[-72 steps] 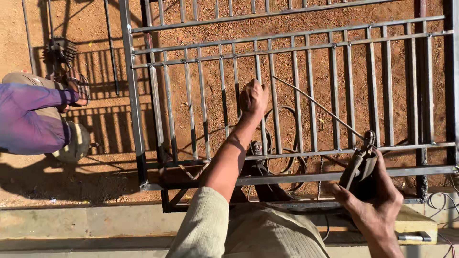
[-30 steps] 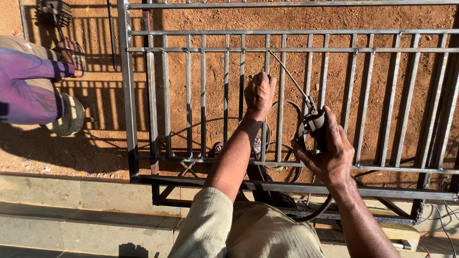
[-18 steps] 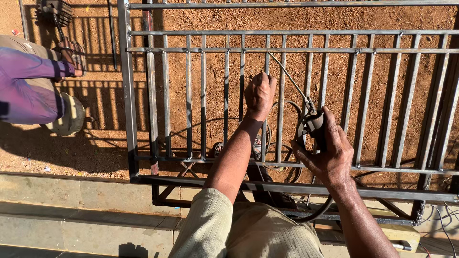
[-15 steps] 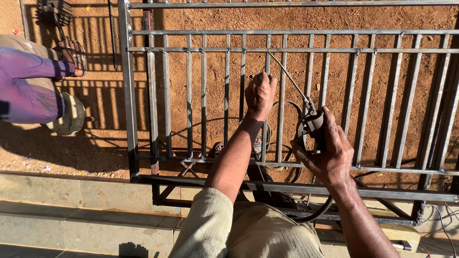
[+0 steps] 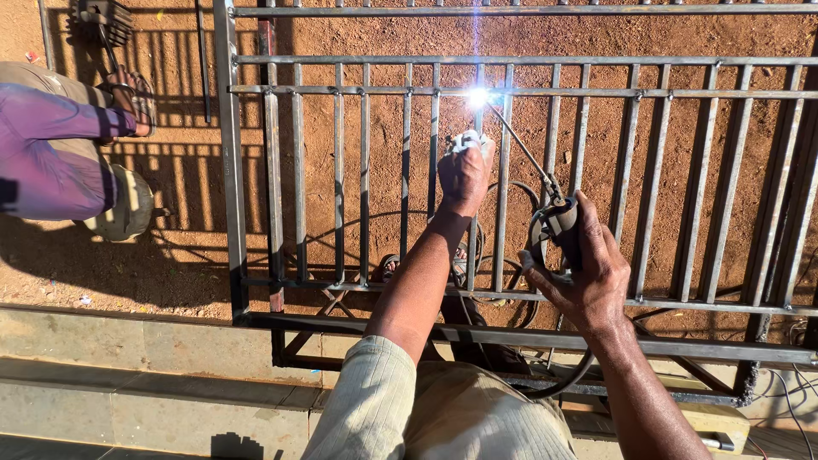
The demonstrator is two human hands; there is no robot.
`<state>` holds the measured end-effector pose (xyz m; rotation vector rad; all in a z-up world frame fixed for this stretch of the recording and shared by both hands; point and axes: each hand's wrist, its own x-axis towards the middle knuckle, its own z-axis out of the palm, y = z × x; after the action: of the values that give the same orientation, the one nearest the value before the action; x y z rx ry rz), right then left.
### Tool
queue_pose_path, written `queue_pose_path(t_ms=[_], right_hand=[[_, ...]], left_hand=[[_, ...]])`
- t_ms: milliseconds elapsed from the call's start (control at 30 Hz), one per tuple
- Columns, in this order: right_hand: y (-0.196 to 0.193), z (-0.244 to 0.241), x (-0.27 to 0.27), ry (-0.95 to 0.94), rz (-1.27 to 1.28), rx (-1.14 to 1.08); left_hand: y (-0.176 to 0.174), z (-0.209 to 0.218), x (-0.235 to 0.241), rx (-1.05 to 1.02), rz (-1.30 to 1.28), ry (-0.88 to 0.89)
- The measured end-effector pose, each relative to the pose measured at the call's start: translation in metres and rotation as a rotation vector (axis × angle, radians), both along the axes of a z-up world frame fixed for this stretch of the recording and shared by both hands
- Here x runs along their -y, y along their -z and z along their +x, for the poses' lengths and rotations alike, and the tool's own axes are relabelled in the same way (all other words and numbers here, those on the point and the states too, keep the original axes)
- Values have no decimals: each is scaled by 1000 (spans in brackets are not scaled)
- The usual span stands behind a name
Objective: The person welds the joints of a metal gate frame using an arc welder, touching the welding rod to the metal bars to create sparks and secure the connections.
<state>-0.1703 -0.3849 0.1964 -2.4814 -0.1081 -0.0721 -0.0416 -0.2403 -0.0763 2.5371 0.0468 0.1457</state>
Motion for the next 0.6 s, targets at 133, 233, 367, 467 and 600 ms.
queue_pose_path(t_ms=[133,233,367,467,600], right_hand=[[2,1,-2,20,-11,-37],[4,2,-1,46,-1,-69],[5,2,-1,23,-7,-27],[5,2,0,19,12,-33],[4,-1,3,32,67,-22]], left_hand=[[-1,2,1,145,7,3],[-1,4,0,134,71,36],[-4,3,1,171,-42,-11],[-14,2,0,123,-34,-13],[-32,2,-1,107,-62,-16]])
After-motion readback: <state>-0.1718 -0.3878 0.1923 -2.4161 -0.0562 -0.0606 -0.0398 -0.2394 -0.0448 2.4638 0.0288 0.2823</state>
